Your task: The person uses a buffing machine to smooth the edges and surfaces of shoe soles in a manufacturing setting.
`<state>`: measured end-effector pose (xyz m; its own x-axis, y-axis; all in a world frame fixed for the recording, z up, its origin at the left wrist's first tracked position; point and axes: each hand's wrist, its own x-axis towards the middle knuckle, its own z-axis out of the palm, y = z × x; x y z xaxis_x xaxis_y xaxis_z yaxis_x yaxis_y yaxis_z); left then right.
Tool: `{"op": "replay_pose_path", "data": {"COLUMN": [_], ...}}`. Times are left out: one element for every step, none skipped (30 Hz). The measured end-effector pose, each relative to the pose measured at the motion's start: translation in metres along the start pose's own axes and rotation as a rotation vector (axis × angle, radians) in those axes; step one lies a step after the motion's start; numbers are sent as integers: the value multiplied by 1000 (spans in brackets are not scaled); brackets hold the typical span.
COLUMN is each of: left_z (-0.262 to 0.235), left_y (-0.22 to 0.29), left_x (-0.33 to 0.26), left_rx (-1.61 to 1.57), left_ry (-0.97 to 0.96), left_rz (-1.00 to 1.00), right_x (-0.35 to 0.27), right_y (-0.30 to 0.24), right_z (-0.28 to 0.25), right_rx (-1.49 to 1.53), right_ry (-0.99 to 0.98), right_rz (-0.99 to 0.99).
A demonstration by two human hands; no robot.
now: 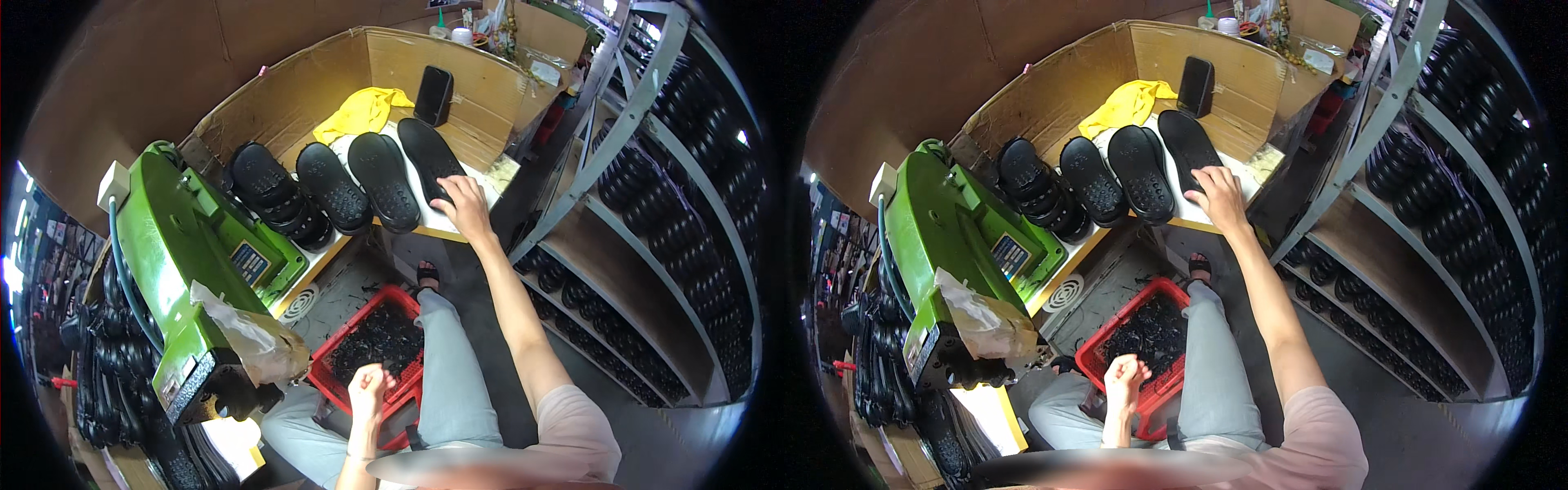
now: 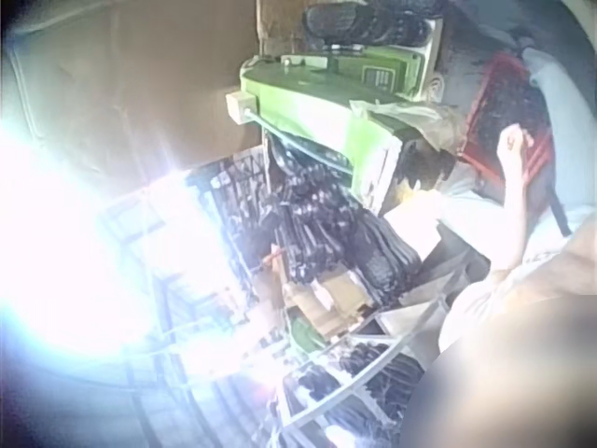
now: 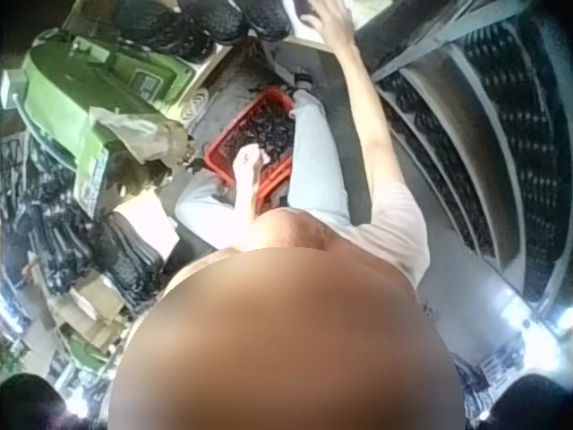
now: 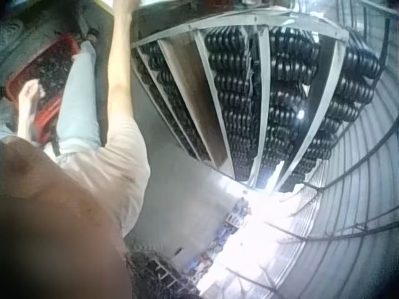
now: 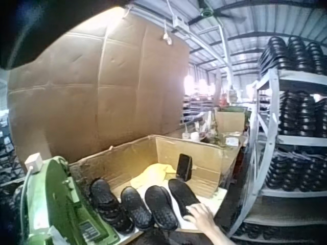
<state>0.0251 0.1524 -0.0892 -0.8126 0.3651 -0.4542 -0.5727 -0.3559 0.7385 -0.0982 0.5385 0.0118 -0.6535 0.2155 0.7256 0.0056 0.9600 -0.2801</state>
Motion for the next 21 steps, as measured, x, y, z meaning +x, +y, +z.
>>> {"op": "replay_pose_path", "data": {"left_z": [-12,-23,-34,-43,-51,-58,-62,-66,-68,-68,-68,-67,-66,-65,-65,-64,-65,-65,-66,-67,-68], "left_y": [-4,-7,-9,-10,-10,-9,-8,-6,-3,-1,2,4,7,9,10,10,10,9,8,7,6], "left_x": [-4,-7,-9,-11,-12,-13,-13,-13,-12,-12,-11,-10,-9,-9,-9,-9,-10,-11,-11,-12,-13], "left_rx": [-36,-22,-37,-59,-44,-77,-112,-119,-114,-120,-140,-130,-121,-138,-176,-169,-177,-203,-192,-186,-186], "left_ry": [33,64,98,130,130,163,194,194,200,204,194,207,210,204,179,202,201,169,207,205,194], "left_rz": [-16,-8,-27,-24,-14,-13,-12,3,3,23,45,47,56,65,86,82,86,97,90,79,71], "right_x": [-3,-6,-7,-7,-4,-3,-4,-4,-4,-4,-3,-3,-1,2,6,6,8,9,10,10,10], "right_y": [0,-5,-10,-17,-24,-32,-42,-54,-64,-75,-84,-91,-94,-96,-98,-102,-104,-106,-108,-111,-115], "right_z": [-2,-1,-2,-3,-5,-7,-7,-5,-1,6,14,21,25,30,34,35,35,34,33,31,30], "right_rx": [-43,-61,-56,-164,-279,-347,-348,-246,-146,-78,-13,-74,-72,-131,-194,-171,-163,-141,-130,-114,-100], "right_ry": [-61,-62,-69,-74,-111,-18,-8,-11,-69,-65,-112,-197,-166,-111,-73,-47,-46,-53,-105,-192,-136], "right_rz": [33,4,-2,-10,16,-24,-46,-138,-206,-241,-249,-216,-238,-239,-224,-211,-233,-229,-189,-115,-166]}}
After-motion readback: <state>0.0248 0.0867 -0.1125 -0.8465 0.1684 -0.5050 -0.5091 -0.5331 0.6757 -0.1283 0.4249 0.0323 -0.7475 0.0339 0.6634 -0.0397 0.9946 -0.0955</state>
